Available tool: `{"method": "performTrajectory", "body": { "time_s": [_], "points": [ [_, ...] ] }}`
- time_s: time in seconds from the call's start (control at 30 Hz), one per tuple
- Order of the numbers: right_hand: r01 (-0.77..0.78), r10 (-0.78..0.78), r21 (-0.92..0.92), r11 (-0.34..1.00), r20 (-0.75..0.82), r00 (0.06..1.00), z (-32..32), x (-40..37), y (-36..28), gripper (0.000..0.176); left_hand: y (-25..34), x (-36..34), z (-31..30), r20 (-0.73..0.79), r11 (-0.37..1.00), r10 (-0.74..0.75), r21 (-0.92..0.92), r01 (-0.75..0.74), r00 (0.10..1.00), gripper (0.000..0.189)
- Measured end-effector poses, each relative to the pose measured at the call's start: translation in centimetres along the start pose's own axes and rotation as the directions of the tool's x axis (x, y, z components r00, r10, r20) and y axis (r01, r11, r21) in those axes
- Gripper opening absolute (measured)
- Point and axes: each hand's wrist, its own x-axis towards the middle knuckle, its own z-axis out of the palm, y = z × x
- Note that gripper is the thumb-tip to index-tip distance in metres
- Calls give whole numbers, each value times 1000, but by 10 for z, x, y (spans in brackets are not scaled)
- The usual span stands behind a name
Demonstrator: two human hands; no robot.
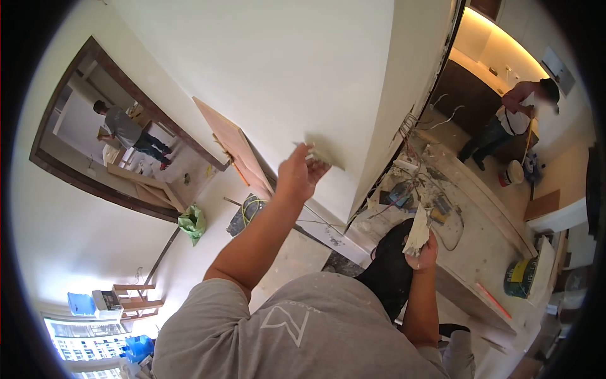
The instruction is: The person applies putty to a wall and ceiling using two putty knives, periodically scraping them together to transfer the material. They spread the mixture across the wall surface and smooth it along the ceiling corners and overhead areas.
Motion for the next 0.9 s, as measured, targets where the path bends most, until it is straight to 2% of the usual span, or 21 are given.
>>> {"method": "performTrajectory", "body": {
  "time_s": [0.07,0.17,0.2,0.27,0.33,0.4,0.43,0.5,0.53,0.57,0.6,0.63,0.67,0.7,0.73,0.8,0.87,0.9],
  "points": [
    [-12,12,-4,1000,-48,999,4,1,1,30,30,-18,20,106,998,41,34,-45,993,27],
    [-38,42,-23,999,163,986,-23,14,5,38,58,-42,27,251,994,103,-6,-105,963,33],
    [-31,37,-46,998,123,992,-20,13,6,36,63,-46,22,305,993,121,-29,-118,945,35],
    [-10,14,-91,996,40,999,-4,9,6,32,59,-55,6,262,991,137,-31,-134,955,39],
    [-31,33,-64,997,28,999,-3,10,4,32,39,-55,-16,179,988,155,-22,-153,972,40],
    [-65,65,-66,996,-4,998,-7,8,7,35,2,-39,-60,84,999,43,7,-44,995,38],
    [-77,75,-84,993,-23,997,-15,3,11,37,-25,-12,-114,30,998,-39,51,37,999,38],
    [-21,24,-112,993,28,999,0,12,4,40,-51,-28,-124,60,987,29,158,-38,998,30],
    [3,4,-118,993,60,998,9,5,8,39,-46,-60,-99,40,913,165,373,-168,986,29],
    [-49,54,-120,992,40,998,0,7,14,41,-38,-71,-100,5,513,155,854,-85,988,36],
    [-104,108,-126,987,24,994,-9,13,20,42,-33,-83,-92,57,306,188,945,-114,980,41],
    [-117,123,-140,983,33,992,-4,12,27,43,-35,-95,-84,259,192,296,927,-323,919,39],
    [-135,143,-157,978,43,989,12,12,39,43,-40,-91,-100,463,27,288,871,-491,838,35],
    [-188,197,-126,974,70,978,24,13,51,42,-34,-105,-86,604,-3,302,775,-632,738,29],
    [-249,258,-98,963,90,962,41,14,60,41,-33,-94,-86,837,-45,292,496,-867,463,37],
    [-180,173,-233,956,-47,984,102,-2,67,39,-22,-112,-65,920,-57,227,338,-939,318,46],
    [-110,115,-197,974,12,993,135,-10,64,37,-24,-114,-62,962,-305,210,233,-923,174,48],
    [-76,85,-176,981,43,995,146,-8,60,37,-23,-115,-65,950,-281,211,283,-917,229,49]
  ]
}}
